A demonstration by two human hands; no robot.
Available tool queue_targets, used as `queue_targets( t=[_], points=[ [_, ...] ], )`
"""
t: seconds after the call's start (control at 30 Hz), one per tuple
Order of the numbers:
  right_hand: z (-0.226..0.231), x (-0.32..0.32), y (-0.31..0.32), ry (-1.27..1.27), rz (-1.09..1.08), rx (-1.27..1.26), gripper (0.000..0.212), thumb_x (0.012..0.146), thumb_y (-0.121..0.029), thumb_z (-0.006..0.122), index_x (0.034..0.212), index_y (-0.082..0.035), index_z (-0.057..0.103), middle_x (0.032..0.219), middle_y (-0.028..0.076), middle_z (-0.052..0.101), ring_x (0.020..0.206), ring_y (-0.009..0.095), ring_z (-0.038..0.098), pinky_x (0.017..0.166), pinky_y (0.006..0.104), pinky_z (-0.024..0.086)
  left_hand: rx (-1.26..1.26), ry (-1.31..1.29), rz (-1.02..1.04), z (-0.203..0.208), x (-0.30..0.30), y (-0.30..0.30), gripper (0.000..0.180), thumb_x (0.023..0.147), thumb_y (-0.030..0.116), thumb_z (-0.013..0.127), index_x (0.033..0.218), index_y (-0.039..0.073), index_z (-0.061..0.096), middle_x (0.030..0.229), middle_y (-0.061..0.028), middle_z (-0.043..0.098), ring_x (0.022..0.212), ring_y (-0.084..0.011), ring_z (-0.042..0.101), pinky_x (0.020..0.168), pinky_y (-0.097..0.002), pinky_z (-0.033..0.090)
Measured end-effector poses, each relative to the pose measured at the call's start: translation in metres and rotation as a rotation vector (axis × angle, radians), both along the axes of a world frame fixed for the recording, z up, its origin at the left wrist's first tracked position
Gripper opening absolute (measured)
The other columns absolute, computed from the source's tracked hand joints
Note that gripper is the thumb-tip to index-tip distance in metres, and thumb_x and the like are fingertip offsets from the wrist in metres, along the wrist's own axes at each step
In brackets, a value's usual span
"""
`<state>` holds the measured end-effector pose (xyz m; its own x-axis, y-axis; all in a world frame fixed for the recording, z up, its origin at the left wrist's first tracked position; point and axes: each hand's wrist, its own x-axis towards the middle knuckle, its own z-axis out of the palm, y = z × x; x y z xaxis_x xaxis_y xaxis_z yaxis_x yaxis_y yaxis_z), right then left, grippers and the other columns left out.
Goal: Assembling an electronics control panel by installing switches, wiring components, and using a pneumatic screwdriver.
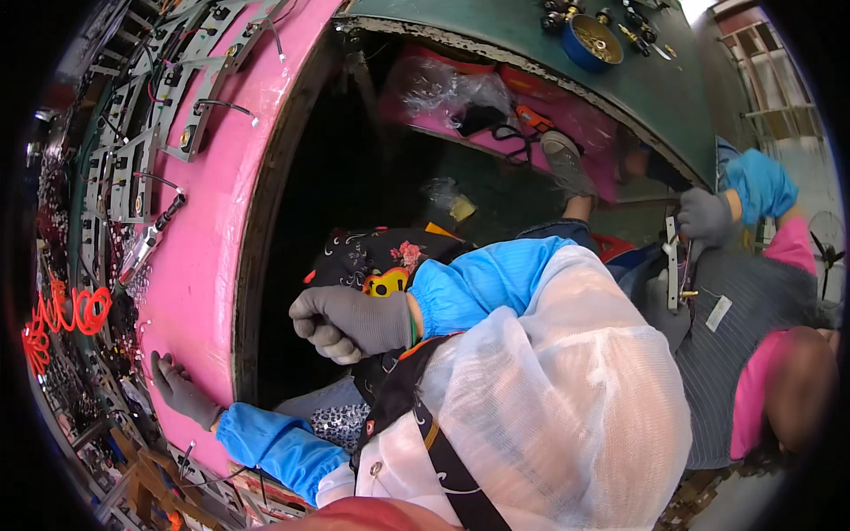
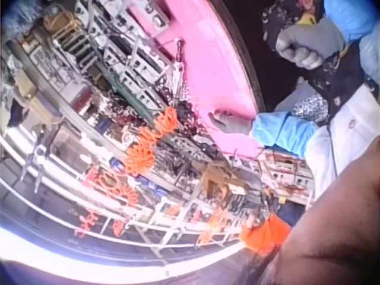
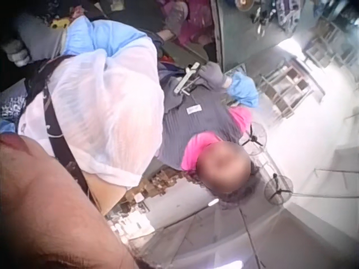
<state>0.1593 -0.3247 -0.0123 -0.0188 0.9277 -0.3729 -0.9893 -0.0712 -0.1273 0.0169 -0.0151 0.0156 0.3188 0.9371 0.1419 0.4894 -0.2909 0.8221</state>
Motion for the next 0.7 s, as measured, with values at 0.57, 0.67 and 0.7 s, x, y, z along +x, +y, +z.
queue_targets(
  t=[0.57,0.67,0.7],
  points=[
    [-0.330,0.206,-0.222,-1.686,0.109,-1.763,0.028,0.087,-0.016,0.053,0.114,-0.008,0.057,0.101,0.016,0.064,0.092,0.031,0.067,0.074,0.0465,0.055,0.095,0.142,0.050,-0.001,0.020,-0.006,0.033,0.102,0.019,0.047,0.129,0.003,0.058,0.109,-0.0073,0.062,0.089,-0.0139,0.054,0.076,-0.0260,0.044],
    [-0.309,0.245,-0.239,-1.890,0.742,-1.708,0.038,0.090,-0.015,0.049,0.128,-0.016,0.054,0.116,0.014,0.061,0.110,0.030,0.061,0.090,0.0473,0.050,0.134,0.180,0.062,-0.002,0.012,-0.003,0.033,0.102,0.019,0.049,0.128,0.001,0.058,0.108,-0.0088,0.062,0.090,-0.0147,0.055,0.076,-0.0261,0.046],
    [-0.299,0.255,-0.245,-1.923,0.723,-1.725,0.041,0.089,-0.012,0.050,0.129,-0.016,0.055,0.117,0.015,0.061,0.110,0.032,0.060,0.090,0.0474,0.050,0.144,0.181,0.054,-0.010,0.013,0.000,0.034,0.102,0.019,0.049,0.128,0.000,0.058,0.109,-0.0093,0.062,0.091,-0.0152,0.056,0.076,-0.0264,0.046]
  ],
)
